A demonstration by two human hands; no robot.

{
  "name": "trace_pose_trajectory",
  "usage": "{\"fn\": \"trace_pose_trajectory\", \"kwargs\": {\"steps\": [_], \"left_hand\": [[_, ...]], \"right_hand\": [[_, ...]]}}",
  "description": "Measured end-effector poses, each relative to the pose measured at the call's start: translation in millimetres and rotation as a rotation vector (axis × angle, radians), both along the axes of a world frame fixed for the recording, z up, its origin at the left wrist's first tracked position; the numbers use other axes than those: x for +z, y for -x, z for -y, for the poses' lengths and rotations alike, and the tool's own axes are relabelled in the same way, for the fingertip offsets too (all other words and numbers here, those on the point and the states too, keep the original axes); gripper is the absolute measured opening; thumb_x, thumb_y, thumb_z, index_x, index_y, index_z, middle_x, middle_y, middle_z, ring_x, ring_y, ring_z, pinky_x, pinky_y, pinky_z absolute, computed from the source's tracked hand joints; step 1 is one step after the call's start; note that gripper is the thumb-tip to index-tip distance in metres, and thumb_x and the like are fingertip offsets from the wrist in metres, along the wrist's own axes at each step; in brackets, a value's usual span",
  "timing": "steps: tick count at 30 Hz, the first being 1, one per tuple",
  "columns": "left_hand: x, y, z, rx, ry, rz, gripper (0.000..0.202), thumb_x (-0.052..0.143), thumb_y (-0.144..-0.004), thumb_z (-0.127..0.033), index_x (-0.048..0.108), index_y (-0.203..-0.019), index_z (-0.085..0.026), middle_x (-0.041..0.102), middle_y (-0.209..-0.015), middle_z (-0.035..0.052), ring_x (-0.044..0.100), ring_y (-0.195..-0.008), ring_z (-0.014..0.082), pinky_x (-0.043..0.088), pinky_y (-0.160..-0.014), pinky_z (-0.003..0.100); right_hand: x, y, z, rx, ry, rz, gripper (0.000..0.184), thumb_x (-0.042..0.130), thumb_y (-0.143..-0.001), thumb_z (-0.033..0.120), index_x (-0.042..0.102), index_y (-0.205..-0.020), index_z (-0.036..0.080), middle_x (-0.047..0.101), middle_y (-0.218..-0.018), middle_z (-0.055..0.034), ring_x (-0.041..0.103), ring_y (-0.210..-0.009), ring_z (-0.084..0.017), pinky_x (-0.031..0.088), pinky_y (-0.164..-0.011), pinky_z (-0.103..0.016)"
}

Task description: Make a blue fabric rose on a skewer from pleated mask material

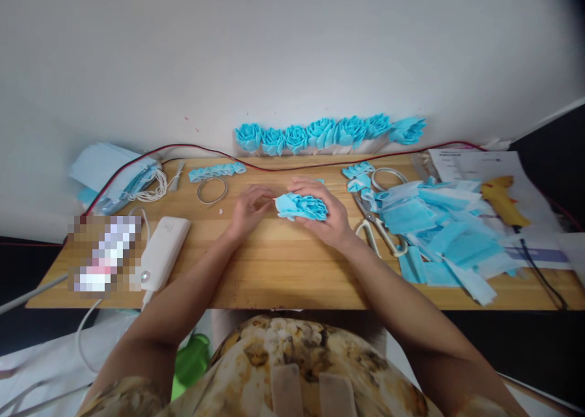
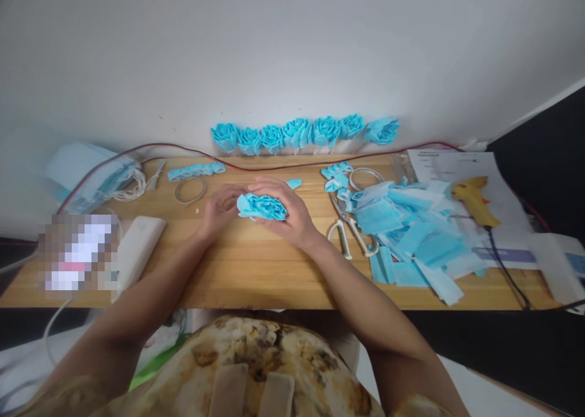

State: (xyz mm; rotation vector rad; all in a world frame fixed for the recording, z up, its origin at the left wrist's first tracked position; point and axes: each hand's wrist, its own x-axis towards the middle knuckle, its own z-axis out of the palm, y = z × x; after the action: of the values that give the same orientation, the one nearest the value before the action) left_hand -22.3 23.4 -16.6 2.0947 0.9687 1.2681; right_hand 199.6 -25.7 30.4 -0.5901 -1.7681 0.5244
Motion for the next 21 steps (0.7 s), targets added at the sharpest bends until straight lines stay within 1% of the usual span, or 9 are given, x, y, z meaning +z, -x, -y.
{"fn": "trace_pose_trajectory", "kwargs": {"steps": [3,5,6,8,10,12,14,18,21], "left_hand": [[2.2,-1,1,-0.005,0.002,0.02,0.01,0.073,-0.091,-0.027,0.076,-0.085,-0.019,0.078,-0.094,0.0073,0.072,-0.092,0.0221,0.054,-0.088,0.037],[4.0,-1,3,-0.002,0.031,0.029,0.014,0.071,-0.093,-0.029,0.075,-0.084,-0.019,0.078,-0.093,0.0072,0.071,-0.091,0.0221,0.055,-0.086,0.036],[4.6,-1,3,0.003,0.047,0.028,0.015,0.07,-0.093,-0.03,0.074,-0.084,-0.019,0.077,-0.093,0.0072,0.071,-0.091,0.0223,0.055,-0.086,0.036],[4.9,0,3,0.016,0.067,0.021,0.015,0.07,-0.092,-0.032,0.074,-0.085,-0.02,0.077,-0.093,0.0073,0.07,-0.091,0.0226,0.056,-0.085,0.036],[4.1,1,2,0.031,0.069,0.015,0.015,0.069,-0.092,-0.033,0.074,-0.087,-0.02,0.077,-0.092,0.0072,0.07,-0.09,0.0226,0.056,-0.084,0.036],[2.9,2,0,0.04,0.062,0.017,0.017,0.067,-0.093,-0.035,0.075,-0.089,-0.021,0.077,-0.093,0.0075,0.07,-0.089,0.0225,0.056,-0.082,0.036],[2.0,3,-1,0.035,0.052,0.02,0.02,0.066,-0.095,-0.038,0.075,-0.089,-0.021,0.078,-0.093,0.0081,0.071,-0.089,0.0231,0.056,-0.082,0.037],[0.8,3,-3,0.02,0.034,0.019,0.028,0.067,-0.095,-0.045,0.073,-0.084,-0.02,0.077,-0.089,0.008,0.07,-0.087,0.0231,0.056,-0.082,0.037],[-0.3,2,-3,0.018,0.031,0.025,0.027,0.067,-0.096,-0.044,0.073,-0.084,-0.021,0.076,-0.087,0.0074,0.069,-0.086,0.0221,0.055,-0.08,0.036]], "right_hand": [[-1.8,-1,0,-0.008,-0.001,0.016,0.044,0.081,-0.087,0.036,0.066,-0.129,0.034,0.074,-0.132,-0.005,0.065,-0.131,-0.03,0.049,-0.114,-0.054],[-4.8,-2,0,0.02,0.03,0.017,0.062,0.085,-0.083,0.044,0.061,-0.14,0.034,0.069,-0.141,-0.0063,0.06,-0.138,-0.031,0.046,-0.118,-0.054],[-6.7,-2,0,0.047,0.058,0.007,0.075,0.086,-0.081,0.049,0.056,-0.148,0.035,0.066,-0.146,-0.0073,0.057,-0.141,-0.032,0.045,-0.119,-0.053],[-10.4,-3,-1,0.105,0.119,-0.008,0.101,0.088,-0.075,0.058,0.04,-0.161,0.037,0.057,-0.156,-0.0092,0.051,-0.147,-0.033,0.043,-0.122,-0.053],[-12.8,-4,-1,0.14,0.16,-0.008,0.114,0.088,-0.072,0.062,0.027,-0.166,0.039,0.05,-0.162,-0.0091,0.048,-0.149,-0.033,0.041,-0.123,-0.053],[-13.3,-4,-2,0.163,0.169,-0.006,0.117,0.089,-0.072,0.059,0.022,-0.167,0.043,0.048,-0.164,-0.0075,0.046,-0.151,-0.032,0.039,-0.125,-0.053],[-12.1,-4,-2,0.176,0.17,-0.02,0.115,0.09,-0.074,0.055,0.022,-0.166,0.044,0.047,-0.165,-0.0061,0.045,-0.152,-0.031,0.038,-0.125,-0.052],[-9.2,-3,-1,0.142,0.166,-0.018,0.11,0.088,-0.077,0.054,0.025,-0.166,0.042,0.049,-0.163,-0.0068,0.047,-0.15,-0.031,0.039,-0.124,-0.05],[-8.6,-4,-1,0.102,0.142,-0.004,0.106,0.087,-0.079,0.052,0.028,-0.166,0.04,0.053,-0.16,-0.0077,0.051,-0.147,-0.031,0.041,-0.123,-0.051]]}}
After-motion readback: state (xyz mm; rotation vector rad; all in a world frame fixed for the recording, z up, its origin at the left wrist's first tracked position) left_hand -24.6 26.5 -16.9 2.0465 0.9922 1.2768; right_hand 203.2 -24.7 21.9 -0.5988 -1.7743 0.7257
